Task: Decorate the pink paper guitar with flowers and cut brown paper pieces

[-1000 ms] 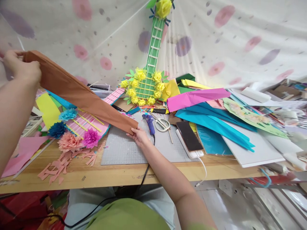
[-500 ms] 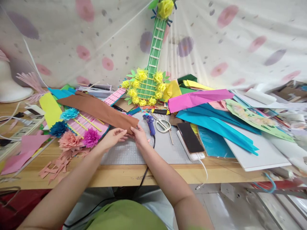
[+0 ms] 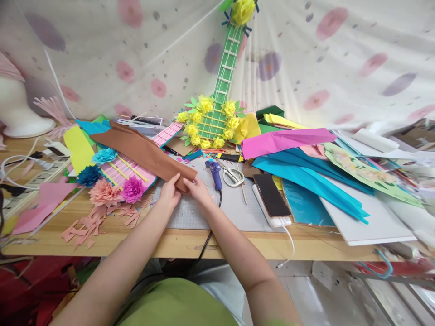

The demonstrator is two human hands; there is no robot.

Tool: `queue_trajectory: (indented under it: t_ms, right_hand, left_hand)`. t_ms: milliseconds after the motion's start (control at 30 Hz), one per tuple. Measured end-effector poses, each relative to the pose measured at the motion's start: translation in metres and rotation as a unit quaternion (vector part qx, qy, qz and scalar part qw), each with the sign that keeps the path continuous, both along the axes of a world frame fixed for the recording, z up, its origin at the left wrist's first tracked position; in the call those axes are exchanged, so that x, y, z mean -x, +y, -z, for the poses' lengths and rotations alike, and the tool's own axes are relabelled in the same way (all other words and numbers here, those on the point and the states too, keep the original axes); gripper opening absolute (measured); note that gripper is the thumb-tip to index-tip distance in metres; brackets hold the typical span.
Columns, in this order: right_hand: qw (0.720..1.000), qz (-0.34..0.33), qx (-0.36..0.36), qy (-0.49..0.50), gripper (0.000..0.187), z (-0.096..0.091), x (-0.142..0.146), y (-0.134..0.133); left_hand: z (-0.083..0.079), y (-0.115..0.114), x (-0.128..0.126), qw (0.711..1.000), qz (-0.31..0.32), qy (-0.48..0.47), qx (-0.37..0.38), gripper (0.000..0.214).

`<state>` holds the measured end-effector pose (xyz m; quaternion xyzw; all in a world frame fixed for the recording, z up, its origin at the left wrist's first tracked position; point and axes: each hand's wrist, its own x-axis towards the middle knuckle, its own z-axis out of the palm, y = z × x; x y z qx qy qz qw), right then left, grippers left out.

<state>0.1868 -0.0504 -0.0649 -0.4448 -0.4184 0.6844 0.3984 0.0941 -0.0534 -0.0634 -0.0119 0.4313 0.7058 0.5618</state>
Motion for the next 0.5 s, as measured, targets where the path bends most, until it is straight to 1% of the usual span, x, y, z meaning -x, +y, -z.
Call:
queue_trajectory:
  t_ms: [100,167,200,233,267,333,367,400,433,500]
  right_hand:
    - [0.993,-0.069,-0.020,-0.088,0.030,-0.014,-0.027,-0.002]
    - [0.983,-0.067,-0.053,-0.161,0.030,-0.022,-0.051,-0.002]
    - [0.975,-0.048,-0.075,-0.205,0.031,-0.023,-0.064,0.000]
    - [0.963,-0.011,-0.100,-0.250,0.034,-0.022,-0.075,0.002]
    - [0.945,0.052,-0.132,-0.296,0.037,-0.019,-0.085,0.006]
    - [0.890,0.171,-0.199,-0.372,0.043,-0.007,-0.097,0.017]
    - [0.868,0.209,-0.218,-0.395,0.048,0.000,-0.100,0.023]
    - [0.854,0.215,-0.235,-0.410,0.052,0.006,-0.100,0.030]
    - [0.847,0.207,-0.246,-0.423,0.054,0.012,-0.098,0.036]
    - [0.841,0.175,-0.251,-0.445,0.055,0.020,-0.091,0.045]
  left_hand:
    - [0.000,0.001,0.002,1.000,-0.010,-0.006,0.013,0.015]
    - [-0.002,-0.001,0.004,1.000,0.003,-0.007,0.019,0.016]
    - [-0.003,-0.002,0.005,1.000,0.015,-0.010,0.021,0.016]
    - [-0.004,-0.002,0.006,0.999,0.026,-0.012,0.021,0.018]
    - [-0.004,-0.003,0.007,0.999,0.032,-0.012,0.022,0.019]
    - [-0.003,-0.002,0.006,1.000,0.024,0.013,0.015,0.021]
    - [-0.001,-0.002,0.006,0.999,0.011,0.043,0.009,0.020]
    - [0.001,-0.001,0.005,0.996,-0.004,0.085,0.004,0.019]
    - [0.003,-0.001,0.005,0.990,-0.017,0.138,0.002,0.017]
    - [0.006,0.000,0.005,0.967,-0.026,0.254,0.011,0.011]
